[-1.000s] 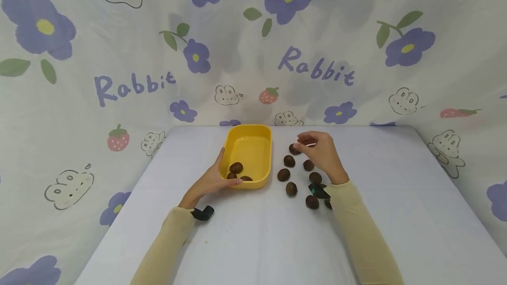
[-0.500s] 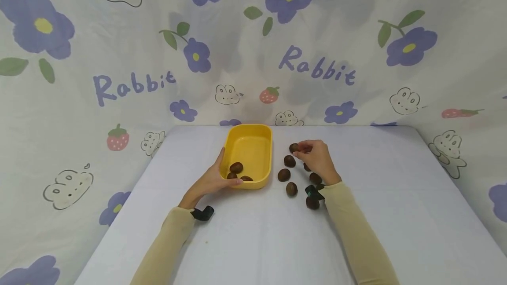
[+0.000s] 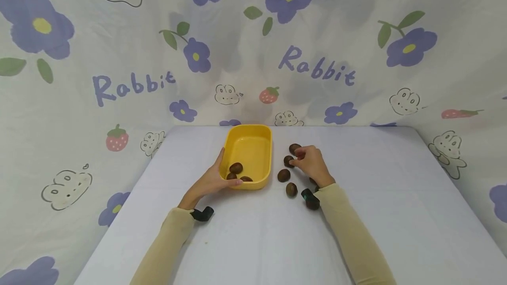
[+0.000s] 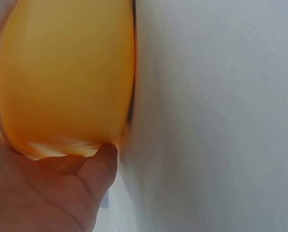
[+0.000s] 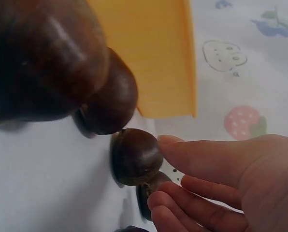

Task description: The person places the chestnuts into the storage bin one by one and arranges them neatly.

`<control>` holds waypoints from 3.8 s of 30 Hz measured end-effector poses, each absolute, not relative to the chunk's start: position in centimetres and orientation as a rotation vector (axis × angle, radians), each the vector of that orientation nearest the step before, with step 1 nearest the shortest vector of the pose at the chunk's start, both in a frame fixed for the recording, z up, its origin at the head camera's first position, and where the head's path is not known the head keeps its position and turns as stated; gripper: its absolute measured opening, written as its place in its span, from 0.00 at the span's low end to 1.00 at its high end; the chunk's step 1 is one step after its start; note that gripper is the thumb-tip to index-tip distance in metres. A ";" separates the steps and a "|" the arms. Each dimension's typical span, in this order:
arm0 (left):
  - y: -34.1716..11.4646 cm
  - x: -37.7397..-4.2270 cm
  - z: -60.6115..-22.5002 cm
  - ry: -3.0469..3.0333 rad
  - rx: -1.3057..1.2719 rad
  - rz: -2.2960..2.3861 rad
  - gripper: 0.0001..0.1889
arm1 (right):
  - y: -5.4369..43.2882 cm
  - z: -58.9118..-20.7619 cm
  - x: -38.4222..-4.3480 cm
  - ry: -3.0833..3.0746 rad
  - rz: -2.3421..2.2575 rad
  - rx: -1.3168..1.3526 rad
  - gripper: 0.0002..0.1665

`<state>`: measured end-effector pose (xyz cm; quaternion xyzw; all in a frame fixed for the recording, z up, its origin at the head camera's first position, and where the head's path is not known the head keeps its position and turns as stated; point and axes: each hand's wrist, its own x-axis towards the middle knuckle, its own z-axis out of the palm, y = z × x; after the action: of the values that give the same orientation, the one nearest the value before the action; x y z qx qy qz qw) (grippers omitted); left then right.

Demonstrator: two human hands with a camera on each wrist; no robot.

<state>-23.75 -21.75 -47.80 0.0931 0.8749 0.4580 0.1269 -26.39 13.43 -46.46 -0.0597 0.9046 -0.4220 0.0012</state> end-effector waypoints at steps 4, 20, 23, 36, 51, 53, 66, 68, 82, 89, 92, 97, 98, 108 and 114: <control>-21.7 -23.7 -47.7 2.543 0.273 1.333 0.76 | 13.3 -46.8 -26.5 2.840 -1.287 -0.211 0.27; -21.7 -23.7 -47.5 2.553 0.284 1.336 0.76 | 12.1 -46.6 -26.3 2.891 -1.150 -0.294 0.24; -21.7 -23.7 -47.5 2.551 0.297 1.346 0.76 | 12.0 -46.7 -26.3 2.894 -1.156 -0.300 0.20; -21.7 -23.9 -47.9 2.547 0.305 1.354 0.76 | 11.9 -46.9 -26.6 2.910 -1.092 -0.293 0.20; -21.7 -23.9 -47.8 2.561 0.305 1.338 0.76 | 12.3 -44.7 -26.2 2.834 -1.295 -0.333 0.25; -21.7 -23.9 -47.8 2.559 0.305 1.341 0.76 | 12.1 -44.3 -26.0 2.828 -1.312 -0.335 0.25; -21.8 -23.7 -47.7 2.550 0.302 1.344 0.76 | 11.4 -42.7 -25.0 2.755 -1.438 -0.349 0.24; -21.8 -23.7 -47.7 2.552 0.296 1.342 0.76 | 11.3 -42.6 -25.0 2.753 -1.454 -0.347 0.24; -21.6 -23.7 -47.6 2.542 0.245 1.348 0.73 | 10.1 -42.1 -24.8 2.700 -1.541 -0.344 0.23; -21.6 -23.7 -47.7 2.563 0.235 1.322 0.73 | 8.6 -41.9 -24.9 2.676 -1.524 -0.422 0.20; -21.6 -23.7 -47.7 2.565 0.249 1.326 0.73 | 8.0 -42.0 -25.0 2.669 -1.497 -0.426 0.21; -21.5 -23.8 -47.7 2.555 0.270 1.344 0.73 | 6.9 -42.1 -25.1 2.670 -1.451 -0.433 0.24; -21.5 -23.8 -47.7 2.554 0.271 1.344 0.73 | 6.8 -42.2 -25.1 2.667 -1.449 -0.441 0.24; -21.7 -23.8 -47.7 2.553 0.258 1.336 0.73 | 5.3 -43.3 -25.7 2.677 -1.382 -0.543 0.18; -21.7 -23.9 -47.8 2.552 0.267 1.333 0.74 | 4.5 -43.7 -25.8 2.706 -1.303 -0.614 0.16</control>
<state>-23.86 -21.72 -47.82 0.0918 0.8757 0.4574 0.1244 -25.80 4.47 -43.65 -0.2001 0.8821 -0.4247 0.0382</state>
